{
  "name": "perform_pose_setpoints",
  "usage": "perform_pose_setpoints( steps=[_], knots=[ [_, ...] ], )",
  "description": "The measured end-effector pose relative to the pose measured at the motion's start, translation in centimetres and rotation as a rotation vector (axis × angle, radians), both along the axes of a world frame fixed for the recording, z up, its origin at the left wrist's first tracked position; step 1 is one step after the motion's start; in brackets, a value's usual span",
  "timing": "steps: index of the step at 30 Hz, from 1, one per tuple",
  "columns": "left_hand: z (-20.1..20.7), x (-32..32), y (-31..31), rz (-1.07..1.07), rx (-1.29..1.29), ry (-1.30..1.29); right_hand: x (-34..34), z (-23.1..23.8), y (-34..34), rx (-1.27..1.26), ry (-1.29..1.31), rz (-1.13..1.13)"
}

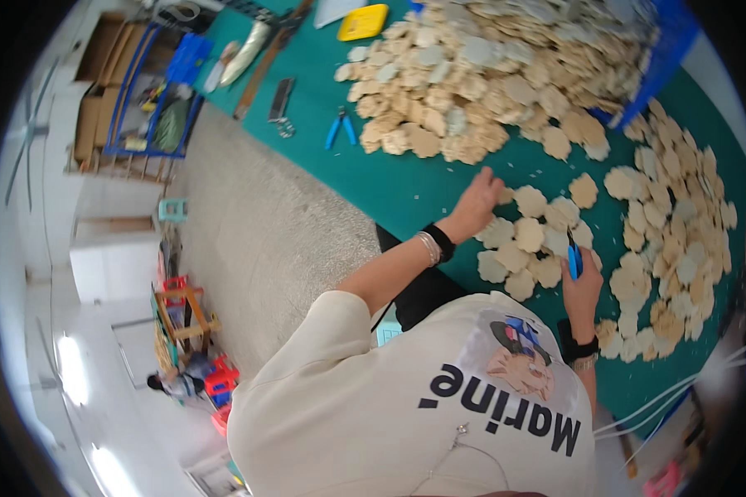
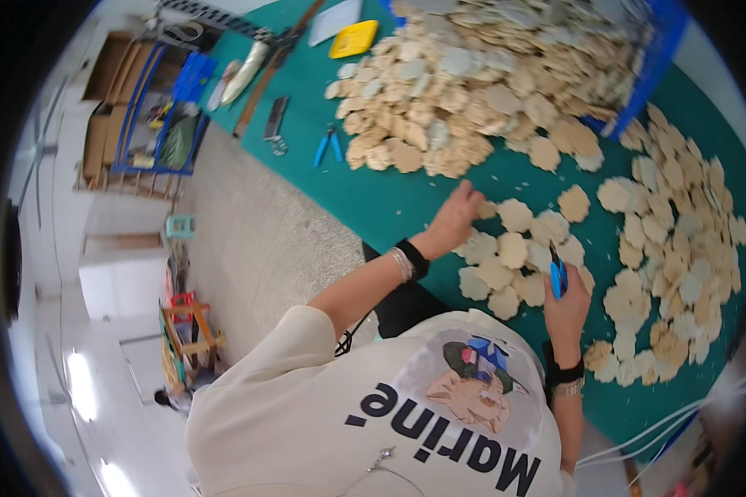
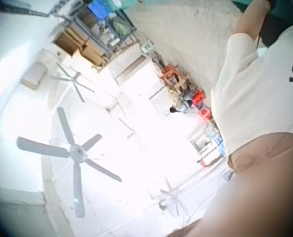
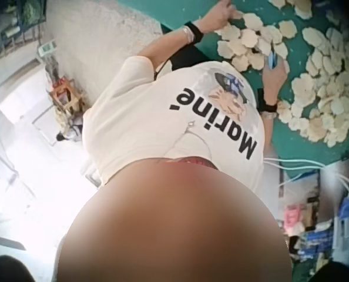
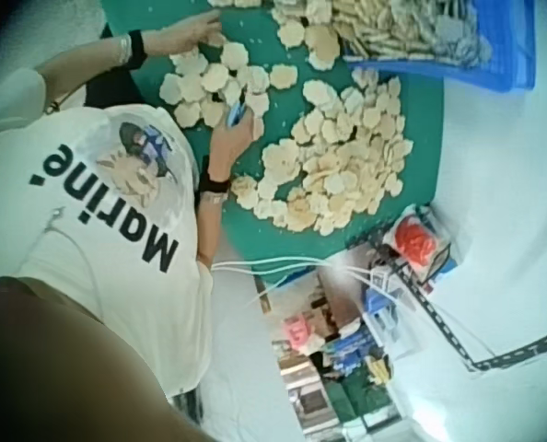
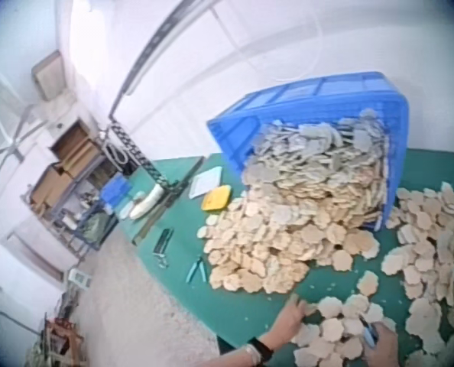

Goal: The person uses blue-handled pliers to trim the edges of small, light-colored, irregularly shaped craft pieces on a green table. They pick up each piece, trim it, and place it back on the table, repeating this process for many pieces.

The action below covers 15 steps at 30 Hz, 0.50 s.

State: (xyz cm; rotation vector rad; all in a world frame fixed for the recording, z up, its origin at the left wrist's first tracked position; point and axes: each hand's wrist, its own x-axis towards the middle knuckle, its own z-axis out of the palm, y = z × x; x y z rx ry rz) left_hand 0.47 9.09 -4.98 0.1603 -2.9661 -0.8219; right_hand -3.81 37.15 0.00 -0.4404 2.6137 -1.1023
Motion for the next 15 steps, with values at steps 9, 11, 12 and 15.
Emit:
perform_pose_setpoints(
  steps=[9,11,12,15],
  knots=[
    [4.3,1.5,1.0,0.128,1.577,-0.214,1.0,2.2,-2.1,-0.071,0.072,0.167],
    [5.5,2.3,1.4,0.079,1.625,-0.25,1.0,2.7,-2.7,-0.139,0.082,0.195],
    [6.0,2.8,1.6,0.054,1.601,-0.264,1.0,2.9,-2.9,-0.124,0.089,0.205],
    [6.9,3.5,2.6,0.049,1.51,-0.251,1.3,3.3,-3.2,-0.117,0.051,0.242]
  ],
)
